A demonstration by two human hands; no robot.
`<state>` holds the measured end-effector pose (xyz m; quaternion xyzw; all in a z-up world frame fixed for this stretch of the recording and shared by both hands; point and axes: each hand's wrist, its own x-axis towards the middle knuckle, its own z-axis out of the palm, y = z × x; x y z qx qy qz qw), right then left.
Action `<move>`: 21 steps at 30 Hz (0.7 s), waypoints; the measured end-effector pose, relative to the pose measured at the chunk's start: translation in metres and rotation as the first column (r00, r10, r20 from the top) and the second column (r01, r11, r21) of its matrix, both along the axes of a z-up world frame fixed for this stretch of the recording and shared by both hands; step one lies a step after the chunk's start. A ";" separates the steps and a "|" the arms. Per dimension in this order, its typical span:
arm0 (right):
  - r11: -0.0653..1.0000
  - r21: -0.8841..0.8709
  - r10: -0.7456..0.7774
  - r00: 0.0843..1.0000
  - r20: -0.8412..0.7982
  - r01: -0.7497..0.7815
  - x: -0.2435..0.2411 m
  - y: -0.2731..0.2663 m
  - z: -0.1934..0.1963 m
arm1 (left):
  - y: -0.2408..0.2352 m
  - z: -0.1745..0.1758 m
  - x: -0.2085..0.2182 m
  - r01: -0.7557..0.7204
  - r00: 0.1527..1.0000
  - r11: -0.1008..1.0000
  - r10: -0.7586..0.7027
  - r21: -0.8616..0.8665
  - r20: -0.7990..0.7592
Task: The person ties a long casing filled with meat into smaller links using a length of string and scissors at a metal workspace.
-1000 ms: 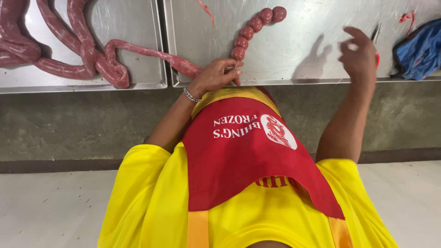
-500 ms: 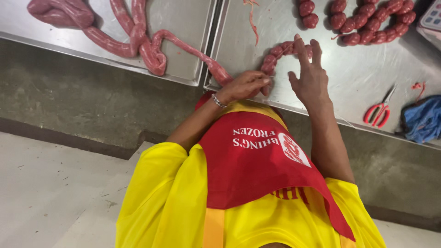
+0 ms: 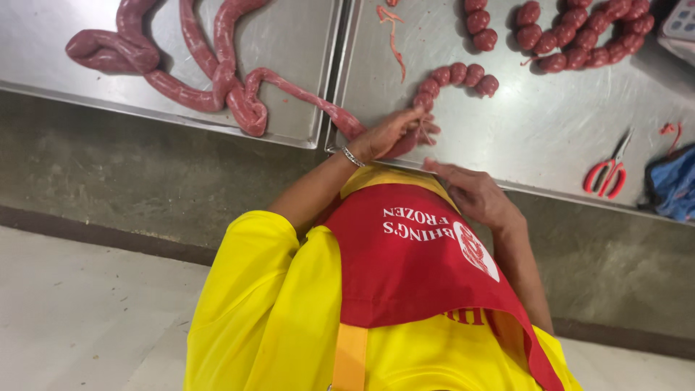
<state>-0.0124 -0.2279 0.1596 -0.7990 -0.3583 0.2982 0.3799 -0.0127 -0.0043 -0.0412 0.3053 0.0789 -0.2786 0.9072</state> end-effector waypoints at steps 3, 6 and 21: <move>0.991 0.033 -0.126 0.978 -0.167 0.133 -0.021 -0.019 -0.032 | -0.003 0.006 0.009 -0.226 0.974 0.974 0.226 0.026 0.002; 0.853 0.084 -0.475 0.832 -0.287 0.515 -0.038 -0.037 -0.058 | 0.004 0.013 0.012 -0.232 0.972 0.967 0.225 -0.108 -0.074; 0.565 0.046 -0.756 0.539 -0.372 0.824 -0.061 -0.157 -0.021 | 0.006 0.007 0.005 -0.196 0.980 0.981 0.195 0.018 0.032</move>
